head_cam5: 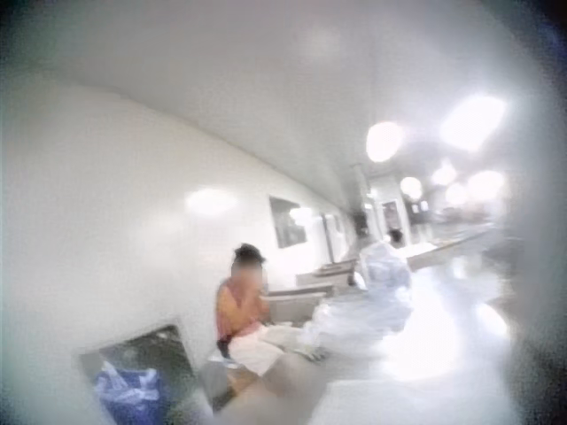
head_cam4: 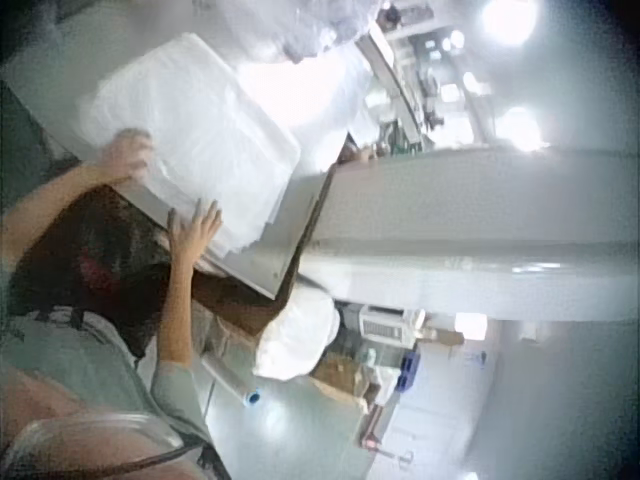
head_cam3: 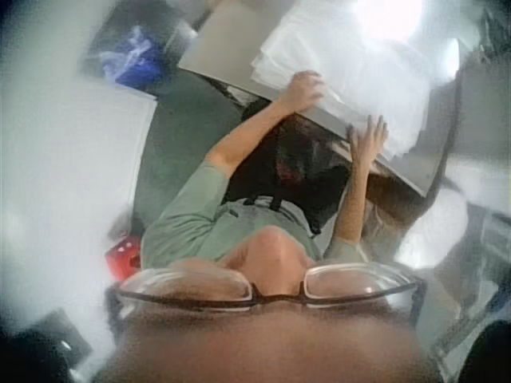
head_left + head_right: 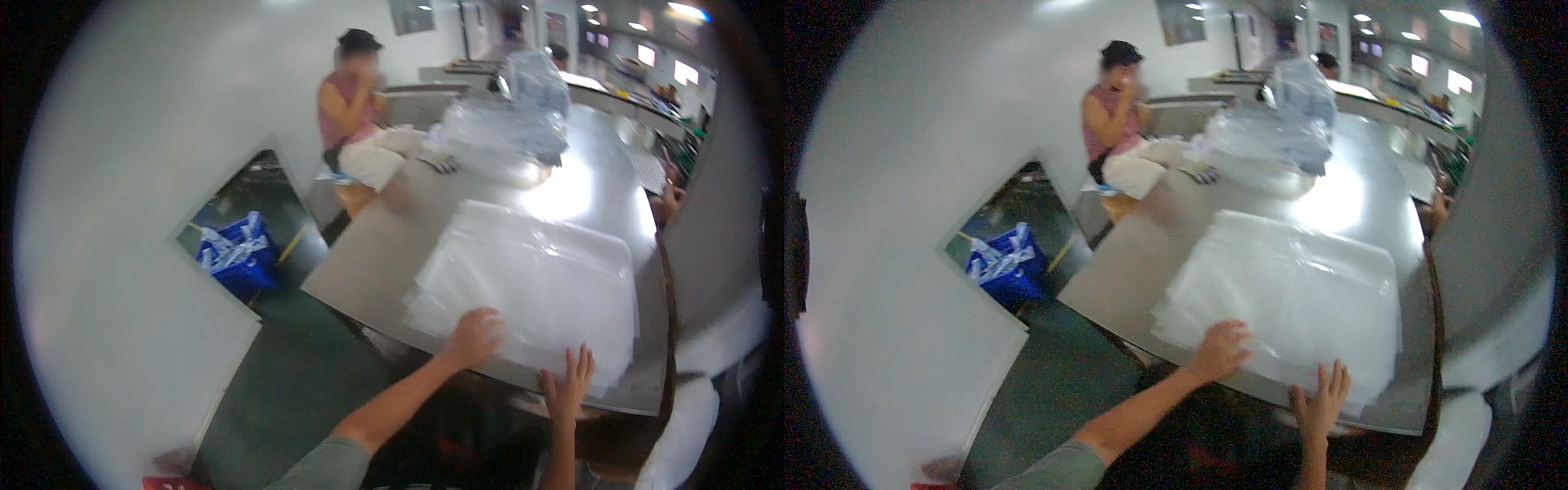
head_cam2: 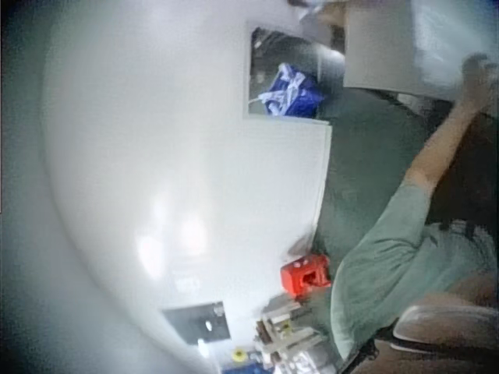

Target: The person sorts through a stack of clear plastic sheets on a metal table, aligning the edges and separating individual sheets by hand.

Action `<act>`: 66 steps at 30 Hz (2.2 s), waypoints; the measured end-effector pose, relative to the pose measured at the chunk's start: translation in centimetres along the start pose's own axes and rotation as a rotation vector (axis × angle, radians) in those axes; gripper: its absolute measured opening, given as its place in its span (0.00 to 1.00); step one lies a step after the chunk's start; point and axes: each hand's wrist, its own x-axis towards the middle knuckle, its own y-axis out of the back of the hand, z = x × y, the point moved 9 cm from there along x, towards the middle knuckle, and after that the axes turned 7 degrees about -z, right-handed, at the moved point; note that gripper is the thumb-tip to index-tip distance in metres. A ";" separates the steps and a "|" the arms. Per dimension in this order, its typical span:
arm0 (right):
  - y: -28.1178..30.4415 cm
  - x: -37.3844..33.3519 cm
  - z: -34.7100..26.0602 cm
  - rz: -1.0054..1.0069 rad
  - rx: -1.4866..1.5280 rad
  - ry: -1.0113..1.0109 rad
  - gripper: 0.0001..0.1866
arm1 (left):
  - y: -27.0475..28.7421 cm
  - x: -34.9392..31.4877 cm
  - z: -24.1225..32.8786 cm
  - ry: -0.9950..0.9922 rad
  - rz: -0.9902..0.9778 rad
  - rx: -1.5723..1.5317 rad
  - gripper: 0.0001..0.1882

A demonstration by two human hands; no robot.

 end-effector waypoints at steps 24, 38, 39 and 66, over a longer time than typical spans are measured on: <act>-2.6 8.4 0.6 0.083 2.150 -0.620 0.31 | 16.9 -12.8 -10.4 0.730 1.211 -1.726 0.49; -4.3 3.5 -1.8 -0.099 2.144 -0.669 0.28 | 7.9 -5.8 17.6 -0.267 -0.596 -0.718 0.25; -4.5 2.8 -2.1 -0.158 2.171 -0.649 0.28 | 6.4 -6.5 18.3 -0.315 -0.705 -0.657 0.25; 4.3 8.0 0.5 -0.002 1.956 -0.371 0.24 | 4.8 0.7 4.9 0.631 0.499 -1.864 0.43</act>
